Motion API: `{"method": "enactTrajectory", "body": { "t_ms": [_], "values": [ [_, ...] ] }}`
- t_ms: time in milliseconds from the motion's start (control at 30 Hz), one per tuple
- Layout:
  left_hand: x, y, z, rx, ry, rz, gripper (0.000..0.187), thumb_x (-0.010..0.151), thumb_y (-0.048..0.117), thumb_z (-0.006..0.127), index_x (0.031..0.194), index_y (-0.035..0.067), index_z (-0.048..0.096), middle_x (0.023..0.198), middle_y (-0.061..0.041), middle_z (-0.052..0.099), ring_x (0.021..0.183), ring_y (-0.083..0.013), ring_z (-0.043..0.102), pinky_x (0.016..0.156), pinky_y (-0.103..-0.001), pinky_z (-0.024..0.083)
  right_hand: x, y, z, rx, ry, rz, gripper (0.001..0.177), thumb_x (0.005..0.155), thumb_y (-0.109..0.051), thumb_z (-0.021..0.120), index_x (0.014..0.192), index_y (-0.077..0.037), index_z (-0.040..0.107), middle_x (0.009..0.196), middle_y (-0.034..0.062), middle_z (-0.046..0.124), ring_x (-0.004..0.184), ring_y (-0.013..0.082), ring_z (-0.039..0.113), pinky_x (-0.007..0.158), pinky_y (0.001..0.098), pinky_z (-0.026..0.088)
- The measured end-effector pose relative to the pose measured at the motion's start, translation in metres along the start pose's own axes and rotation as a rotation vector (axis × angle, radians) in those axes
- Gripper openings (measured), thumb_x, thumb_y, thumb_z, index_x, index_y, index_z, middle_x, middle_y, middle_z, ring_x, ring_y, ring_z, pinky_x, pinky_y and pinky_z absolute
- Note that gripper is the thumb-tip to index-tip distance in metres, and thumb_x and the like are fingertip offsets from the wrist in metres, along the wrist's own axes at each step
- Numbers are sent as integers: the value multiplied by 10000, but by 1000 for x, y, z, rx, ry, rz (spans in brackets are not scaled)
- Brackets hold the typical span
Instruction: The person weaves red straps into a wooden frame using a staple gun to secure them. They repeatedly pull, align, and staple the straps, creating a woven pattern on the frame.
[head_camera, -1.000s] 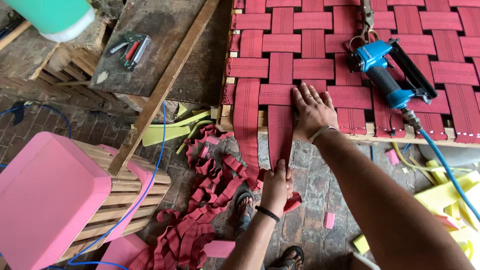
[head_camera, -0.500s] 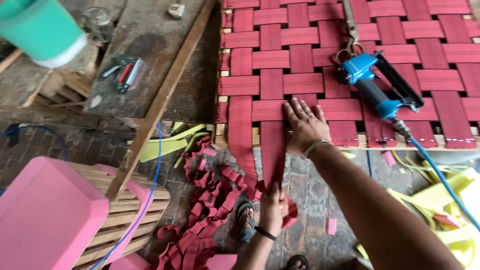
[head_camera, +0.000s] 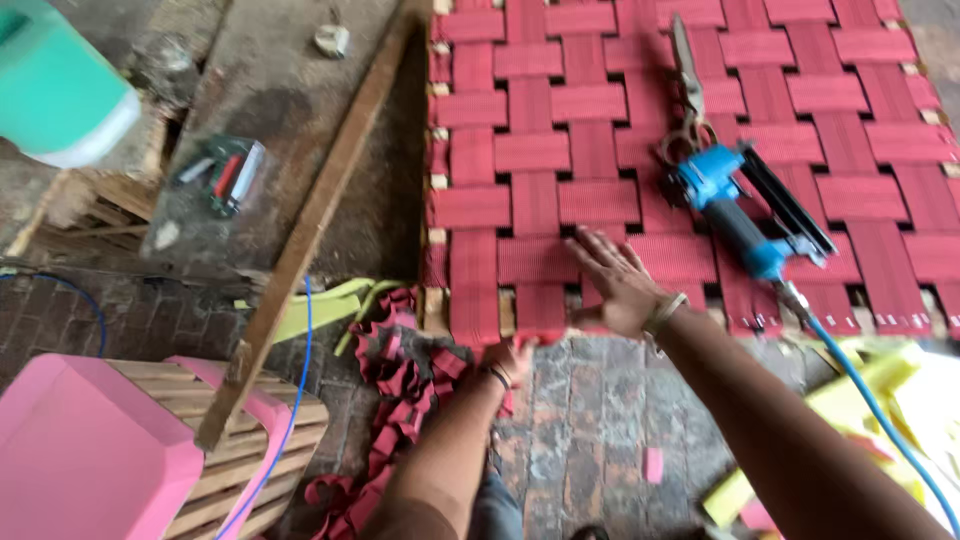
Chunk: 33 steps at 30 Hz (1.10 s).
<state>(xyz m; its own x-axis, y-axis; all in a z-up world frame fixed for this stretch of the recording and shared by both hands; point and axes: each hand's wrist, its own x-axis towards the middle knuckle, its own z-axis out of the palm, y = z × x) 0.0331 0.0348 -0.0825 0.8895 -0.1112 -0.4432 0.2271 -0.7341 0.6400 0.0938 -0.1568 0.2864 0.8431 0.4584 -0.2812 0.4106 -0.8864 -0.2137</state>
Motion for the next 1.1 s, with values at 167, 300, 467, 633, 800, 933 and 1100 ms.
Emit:
{"method": "enactTrajectory", "body": {
  "t_ms": [167,300,467,633,800,933,1100],
  "values": [
    [-13,2,3,-77,525,557,496,1015,455,567,1379,120,608,1451,-171,604,1385,-407,517,1153,-524,396,58,-26,-5,47,482,13,998,937,-720,479,1637,-109,114,1718,145,57,1601,292,51,1287,507,71],
    [-13,-1,-5,46,562,619,525,977,435,591,1379,98,585,1425,-190,593,1335,-422,520,1117,-544,386,102,-39,7,-84,205,-55,984,942,-659,483,1613,-55,92,1692,207,62,1570,342,13,1195,562,35],
    [-16,-7,0,-35,150,387,469,1037,477,499,1360,153,602,1310,-122,673,1250,-347,625,1080,-493,477,20,53,3,204,773,50,769,752,-167,823,1462,-78,542,1535,154,525,1446,366,504,1235,464,424],
    [-8,-12,2,243,445,582,432,1005,424,516,1300,126,617,1361,-174,619,1251,-420,565,1057,-554,428,-20,124,7,99,627,523,1235,570,-456,981,1490,46,329,1249,330,611,1153,465,582,935,515,482],
    [-10,-10,2,75,404,538,470,1039,501,514,1347,157,600,1398,-137,627,1274,-406,577,1067,-524,458,-19,129,-18,124,233,754,956,811,-505,852,1475,-30,354,1051,313,701,997,494,675,836,551,532],
    [-9,0,0,170,507,537,693,1002,549,490,1528,101,433,1596,-231,367,1433,-499,340,1134,-618,284,-84,57,-18,224,211,746,820,810,-378,875,1438,-63,452,992,292,699,928,472,680,774,539,540],
    [-2,4,-4,329,331,519,662,1022,630,399,1543,223,431,1660,-114,342,1516,-436,322,1250,-631,234,-139,-34,18,1149,164,660,191,755,-90,750,906,-4,671,713,132,710,614,214,667,580,364,525]
  ]
}}
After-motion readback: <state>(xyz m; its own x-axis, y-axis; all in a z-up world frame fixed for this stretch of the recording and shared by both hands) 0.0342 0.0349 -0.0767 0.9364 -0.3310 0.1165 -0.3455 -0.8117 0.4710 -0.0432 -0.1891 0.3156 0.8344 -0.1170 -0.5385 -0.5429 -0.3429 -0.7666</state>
